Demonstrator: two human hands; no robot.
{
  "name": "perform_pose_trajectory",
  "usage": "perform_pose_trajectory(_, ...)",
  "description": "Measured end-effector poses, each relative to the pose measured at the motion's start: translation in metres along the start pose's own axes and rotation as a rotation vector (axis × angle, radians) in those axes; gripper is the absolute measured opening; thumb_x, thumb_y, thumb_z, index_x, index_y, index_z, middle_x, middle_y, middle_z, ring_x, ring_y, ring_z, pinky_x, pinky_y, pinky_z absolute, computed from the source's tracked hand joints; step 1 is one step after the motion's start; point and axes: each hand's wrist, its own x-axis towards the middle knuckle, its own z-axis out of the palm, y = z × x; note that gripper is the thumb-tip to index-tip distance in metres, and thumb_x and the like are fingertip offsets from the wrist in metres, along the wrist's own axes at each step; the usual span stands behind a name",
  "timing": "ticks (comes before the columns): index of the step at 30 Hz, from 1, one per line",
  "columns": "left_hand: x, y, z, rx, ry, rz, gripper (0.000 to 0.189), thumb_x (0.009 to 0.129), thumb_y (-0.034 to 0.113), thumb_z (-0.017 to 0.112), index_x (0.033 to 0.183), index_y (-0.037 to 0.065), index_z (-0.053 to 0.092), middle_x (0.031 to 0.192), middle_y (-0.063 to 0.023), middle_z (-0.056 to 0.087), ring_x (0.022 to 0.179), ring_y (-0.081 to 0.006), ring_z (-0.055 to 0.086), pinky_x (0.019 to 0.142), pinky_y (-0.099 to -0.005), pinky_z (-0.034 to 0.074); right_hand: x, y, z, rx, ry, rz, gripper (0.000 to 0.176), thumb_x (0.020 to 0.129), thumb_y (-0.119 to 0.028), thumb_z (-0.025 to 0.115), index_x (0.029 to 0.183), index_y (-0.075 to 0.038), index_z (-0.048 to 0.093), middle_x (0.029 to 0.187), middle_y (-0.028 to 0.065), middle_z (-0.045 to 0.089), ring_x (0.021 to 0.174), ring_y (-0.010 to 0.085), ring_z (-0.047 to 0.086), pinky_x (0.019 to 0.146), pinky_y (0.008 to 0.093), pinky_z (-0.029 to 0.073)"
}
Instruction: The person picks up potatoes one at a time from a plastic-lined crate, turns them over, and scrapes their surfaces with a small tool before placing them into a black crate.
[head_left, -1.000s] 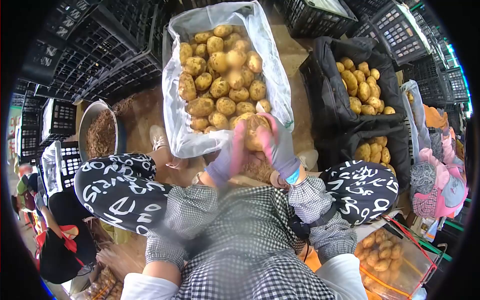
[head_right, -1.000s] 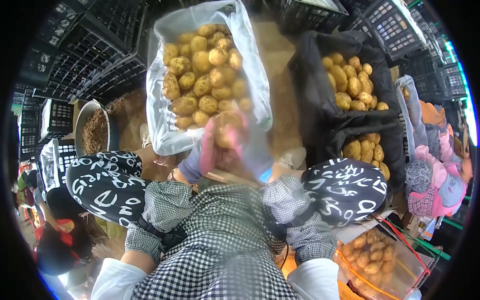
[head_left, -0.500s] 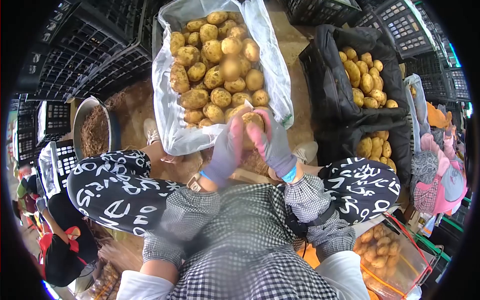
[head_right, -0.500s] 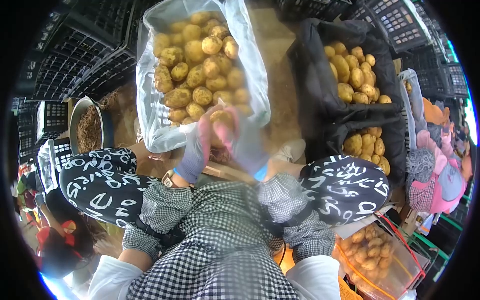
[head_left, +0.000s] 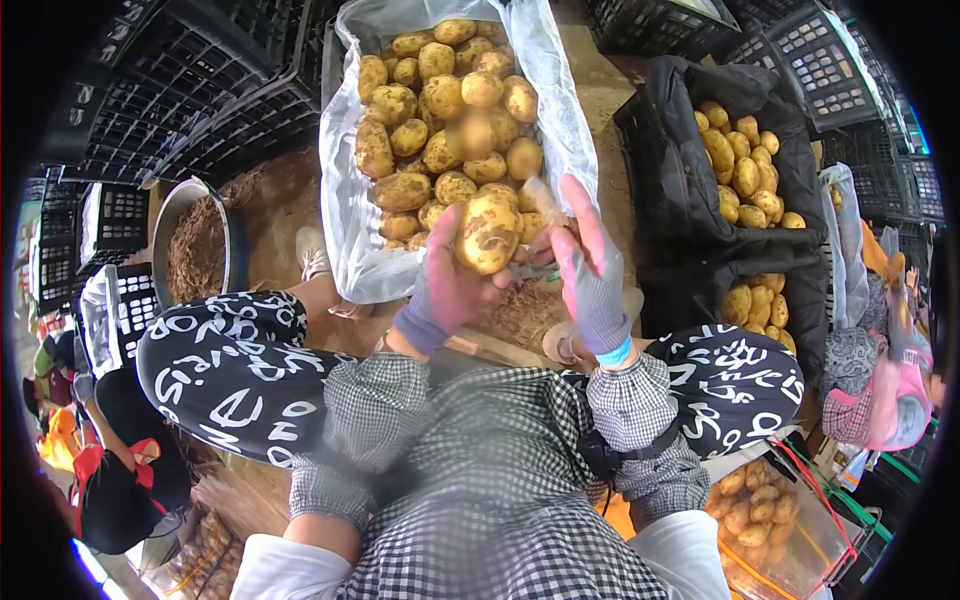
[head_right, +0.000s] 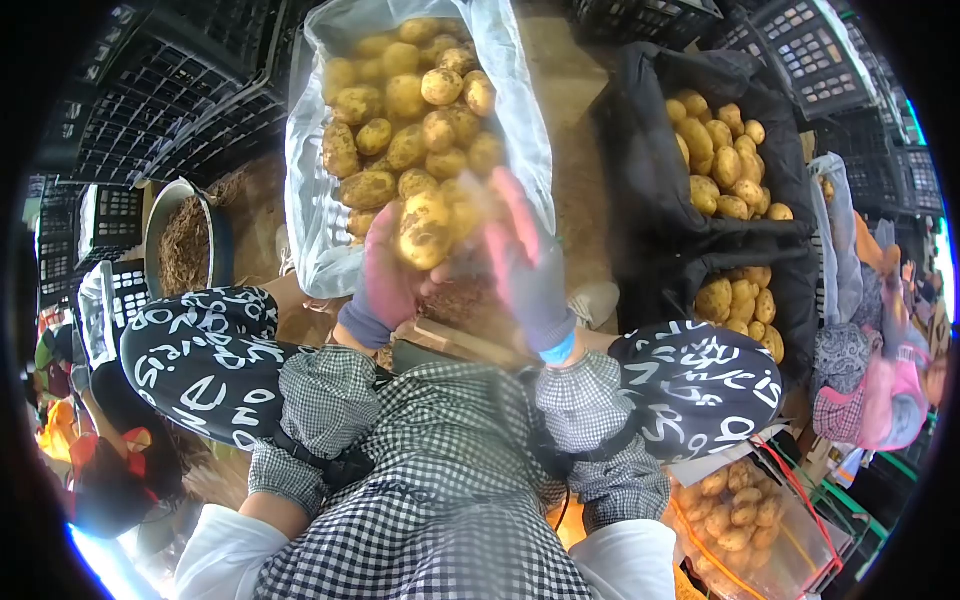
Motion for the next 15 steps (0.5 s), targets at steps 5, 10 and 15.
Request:
perform_pose_trajectory(5,-0.001,-0.008,-0.001,-0.122,0.083,-0.083,0.057,0.098,0.062,0.042,0.111,0.01,0.061,0.087,-0.0069,0.067,0.056,-0.0141,0.056,0.041,-0.0231,0.038,-0.009,-0.008,0.01,0.123,-0.138,0.118,0.043,0.098,-0.009,0.053,0.141,-0.004,0.055,0.093,0.0021,0.064,0.075,0.0027,0.056,0.067,0.0204,0.046)
perform_pose_trajectory(10,0.005,-0.021,-0.03,-0.175,0.181,-0.189,0.054,0.099,0.061,0.041,0.118,0.013,0.058,0.089,-0.0036,0.065,0.059,-0.0133,0.054,0.044,-0.0202,0.035,-0.015,0.017,0.029,-0.104,-0.198,-0.194,0.041,0.095,-0.006,0.058,0.137,-0.007,0.06,0.074,-0.0005,0.063,0.066,0.0068,0.059,0.059,0.0245,0.044)
perform_pose_trajectory(15,0.004,-0.013,-0.03,-0.426,-0.045,-0.262,0.053,0.097,0.062,0.044,0.11,0.013,0.06,0.09,-0.0094,0.066,0.057,-0.0138,0.056,0.043,-0.0215,0.038,-0.018,0.004,0.026,0.042,-0.056,-0.029,0.04,0.099,-0.009,0.059,0.138,-0.003,0.058,0.083,-0.0036,0.059,0.063,0.0025,0.046,0.055,0.0195,0.036)
